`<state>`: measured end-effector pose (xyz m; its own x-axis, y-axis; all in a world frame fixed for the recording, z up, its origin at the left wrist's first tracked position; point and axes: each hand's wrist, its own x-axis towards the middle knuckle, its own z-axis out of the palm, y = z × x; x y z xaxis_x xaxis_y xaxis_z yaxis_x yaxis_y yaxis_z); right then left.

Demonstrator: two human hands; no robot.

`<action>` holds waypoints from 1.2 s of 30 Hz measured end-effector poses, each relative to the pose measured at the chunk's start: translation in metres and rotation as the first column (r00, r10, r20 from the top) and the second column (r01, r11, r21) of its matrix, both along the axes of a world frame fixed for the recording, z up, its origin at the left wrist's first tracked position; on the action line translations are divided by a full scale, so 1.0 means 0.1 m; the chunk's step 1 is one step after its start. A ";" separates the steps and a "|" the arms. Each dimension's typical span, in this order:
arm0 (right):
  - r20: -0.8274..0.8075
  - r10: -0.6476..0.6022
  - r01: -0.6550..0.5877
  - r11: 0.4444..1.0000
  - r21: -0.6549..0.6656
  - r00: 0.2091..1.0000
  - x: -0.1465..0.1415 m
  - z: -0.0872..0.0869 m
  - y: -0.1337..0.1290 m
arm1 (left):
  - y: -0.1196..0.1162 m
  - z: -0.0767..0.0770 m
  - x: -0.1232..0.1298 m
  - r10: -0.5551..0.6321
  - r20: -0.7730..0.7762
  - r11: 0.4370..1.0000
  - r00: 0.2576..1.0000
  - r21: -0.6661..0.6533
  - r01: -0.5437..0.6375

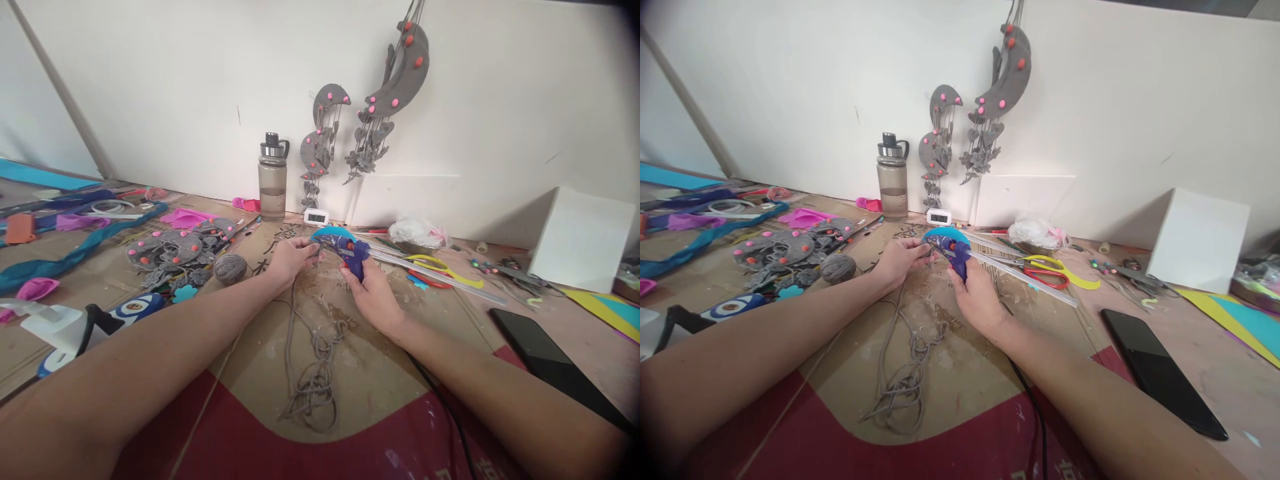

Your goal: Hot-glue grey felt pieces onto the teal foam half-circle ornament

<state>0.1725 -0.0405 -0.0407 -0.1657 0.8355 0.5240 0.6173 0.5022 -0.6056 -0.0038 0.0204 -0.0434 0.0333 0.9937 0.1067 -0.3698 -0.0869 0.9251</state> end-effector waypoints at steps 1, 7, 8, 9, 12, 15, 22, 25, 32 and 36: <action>0.019 -0.008 0.008 1.000 -0.004 1.000 0.00 0.00 0.00 | 0.00 0.00 0.00 0.002 -0.003 1.000 1.000 0.002 -0.002; 0.067 -0.033 0.035 0.999 -0.025 0.997 -0.01 0.02 -0.01 | 0.00 -0.01 0.01 0.019 -0.019 1.000 1.000 0.008 -0.019; 0.070 -0.036 0.038 0.999 -0.025 0.997 -0.01 0.02 -0.01 | 0.00 -0.01 0.01 0.020 -0.021 1.000 1.000 0.011 -0.020; 0.074 -0.039 0.041 0.999 -0.024 0.996 -0.01 0.02 0.00 | 0.00 -0.01 0.01 0.022 -0.022 1.000 1.000 0.013 -0.022; 0.095 -0.045 0.046 0.999 -0.012 0.994 -0.01 0.01 0.00 | -0.01 -0.01 0.01 0.030 -0.031 1.000 0.999 0.008 -0.030; 0.117 -0.054 0.054 0.999 0.003 0.992 -0.01 0.01 0.01 | -0.01 -0.01 0.01 0.040 -0.041 0.999 0.998 0.005 -0.039; 0.116 -0.052 0.051 0.999 0.013 0.992 -0.01 0.01 0.00 | 0.03 -0.03 0.02 0.054 -0.057 0.998 0.997 0.024 -0.053; 0.115 -0.050 0.049 0.999 0.014 0.992 -0.01 0.00 0.01 | 0.03 -0.04 0.02 0.052 -0.059 0.998 0.997 0.027 -0.050; 0.126 -0.061 0.060 0.998 0.010 0.990 0.00 0.00 0.01 | 0.02 -0.03 0.02 0.046 -0.072 0.998 0.996 0.033 -0.044; 0.135 -0.072 0.072 0.997 0.010 0.988 -0.01 0.01 0.01 | 0.01 -0.01 0.01 0.066 -0.080 0.997 0.995 0.038 -0.063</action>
<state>0.1714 -0.0392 -0.0399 -0.1746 0.8452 0.5051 0.7279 0.4563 -0.5118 -0.0024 0.0210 -0.0442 -0.0207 0.9897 0.1415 -0.2861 -0.1415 0.9477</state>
